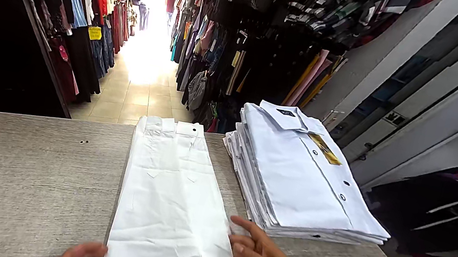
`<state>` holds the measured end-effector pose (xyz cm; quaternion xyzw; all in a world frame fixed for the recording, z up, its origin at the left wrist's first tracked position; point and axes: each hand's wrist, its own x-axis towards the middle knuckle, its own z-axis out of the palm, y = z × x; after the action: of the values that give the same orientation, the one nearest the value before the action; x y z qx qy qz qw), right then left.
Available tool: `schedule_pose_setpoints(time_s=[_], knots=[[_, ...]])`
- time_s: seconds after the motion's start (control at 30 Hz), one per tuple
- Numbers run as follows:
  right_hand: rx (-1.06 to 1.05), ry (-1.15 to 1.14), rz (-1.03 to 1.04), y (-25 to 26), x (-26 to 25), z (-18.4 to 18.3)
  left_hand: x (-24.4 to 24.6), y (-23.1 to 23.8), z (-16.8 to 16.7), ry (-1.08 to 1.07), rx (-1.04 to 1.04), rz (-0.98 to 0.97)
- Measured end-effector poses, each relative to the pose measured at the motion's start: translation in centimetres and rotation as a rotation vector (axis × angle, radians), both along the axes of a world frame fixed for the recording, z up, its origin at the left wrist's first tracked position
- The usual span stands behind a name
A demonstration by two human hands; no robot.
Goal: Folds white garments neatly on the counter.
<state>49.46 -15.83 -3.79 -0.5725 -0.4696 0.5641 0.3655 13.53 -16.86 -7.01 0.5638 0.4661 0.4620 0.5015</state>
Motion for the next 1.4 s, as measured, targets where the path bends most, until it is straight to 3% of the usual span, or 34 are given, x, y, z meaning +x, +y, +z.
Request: schedule_pose_setpoints(time_s=[0.33, 0.53, 0.63, 0.83, 1.0, 1.23, 1.4], knots=[[0.078, -0.304, -0.139, 15.9, -3.0, 1.3, 4.2, 17.5, 6.5, -0.091, -0.434, 0.053], [0.128, -0.256, -0.295, 24.1, -3.5, 1.5, 7.5, 27.4, 4.8, -0.229, -0.379, 0.076], [0.193, -0.184, -0.274, 26.9, -3.6, 1.4, 8.8, 28.9, 4.3, -0.366, -0.298, 0.06], [0.16, -0.124, -0.28, 28.4, -4.4, 0.4, 7.9, 31.1, 1.7, -0.366, -0.288, -0.033], [0.206, 0.18, -0.195, 28.5, -4.9, 0.0, 7.6, 31.3, 1.0, -0.428, -0.296, 0.009], [0.389, -0.5, -0.097, 29.0, -4.9, -0.4, 8.2, 30.3, 2.4, -0.345, -0.301, 0.031], [0.348, -0.534, -0.151, 28.8, -4.1, 0.0, 7.9, 31.3, 0.8, -0.343, -0.237, -0.007]])
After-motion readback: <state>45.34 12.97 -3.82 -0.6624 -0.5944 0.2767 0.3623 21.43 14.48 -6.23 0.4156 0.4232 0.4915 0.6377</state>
